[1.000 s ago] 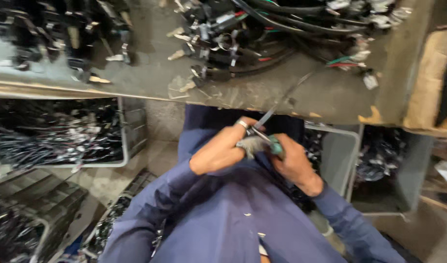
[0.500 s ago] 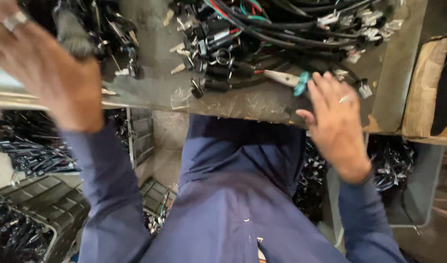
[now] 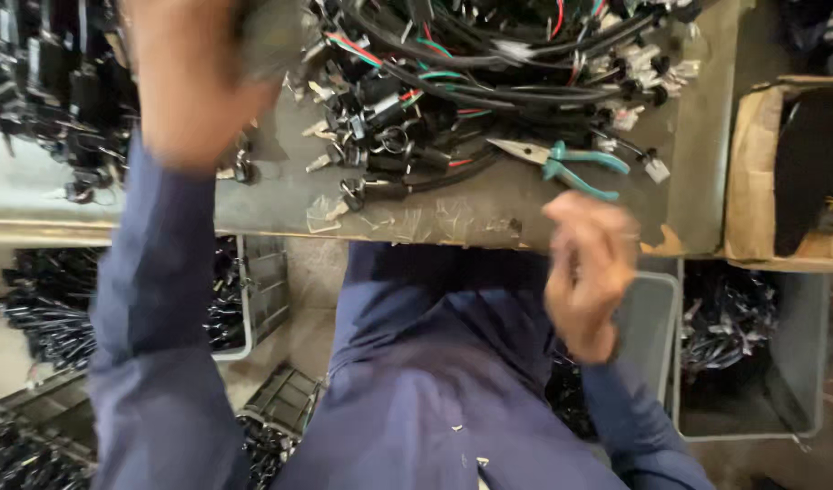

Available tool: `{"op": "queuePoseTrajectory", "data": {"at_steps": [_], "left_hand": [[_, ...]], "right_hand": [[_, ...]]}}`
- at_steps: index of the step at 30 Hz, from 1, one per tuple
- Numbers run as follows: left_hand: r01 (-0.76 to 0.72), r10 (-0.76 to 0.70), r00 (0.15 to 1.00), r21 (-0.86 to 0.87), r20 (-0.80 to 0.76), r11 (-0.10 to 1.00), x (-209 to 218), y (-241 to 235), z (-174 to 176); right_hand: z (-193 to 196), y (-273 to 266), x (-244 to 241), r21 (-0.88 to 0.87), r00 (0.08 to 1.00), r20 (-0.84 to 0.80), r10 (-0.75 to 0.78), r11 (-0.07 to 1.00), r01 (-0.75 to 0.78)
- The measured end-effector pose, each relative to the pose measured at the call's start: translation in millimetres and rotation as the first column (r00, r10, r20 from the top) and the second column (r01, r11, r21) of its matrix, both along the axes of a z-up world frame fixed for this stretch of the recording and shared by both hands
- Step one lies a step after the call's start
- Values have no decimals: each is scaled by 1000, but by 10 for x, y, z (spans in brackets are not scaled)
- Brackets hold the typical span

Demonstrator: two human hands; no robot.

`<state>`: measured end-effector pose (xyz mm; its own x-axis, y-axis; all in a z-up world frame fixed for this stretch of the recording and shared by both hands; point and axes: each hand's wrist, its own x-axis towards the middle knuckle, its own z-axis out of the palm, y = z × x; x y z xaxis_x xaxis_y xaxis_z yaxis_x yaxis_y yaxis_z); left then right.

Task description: The person repeatedly strips the outer insulation from black wires using pliers, then pulls out the inner colored wires. The person handles multiple wires one at a time, placing the stripped wires on the table.

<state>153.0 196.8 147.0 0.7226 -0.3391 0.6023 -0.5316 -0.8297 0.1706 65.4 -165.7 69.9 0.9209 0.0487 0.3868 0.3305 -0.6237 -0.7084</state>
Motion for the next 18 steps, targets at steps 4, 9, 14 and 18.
{"op": "queuePoseTrajectory", "data": {"at_steps": [4,9,14,18], "left_hand": [[244,-387,825,-358,-412,901,-784,-621,-124],[-251,-872,223,-890,-435,380,-1291,-1430,-1039],[-83,-506,579,-664,-639,743,-1344,-1800,-1223],[209,-695,641,-797,-326,567,-1337,-1822,-1015]], "right_hand": [[242,272,44,934,722,-153,674,337,-117],[362,-211,444,807,712,132,690,-492,327],[223,-286,199,956,710,228,666,-291,-34],[370,-203,141,954,688,184,702,40,-296]]}}
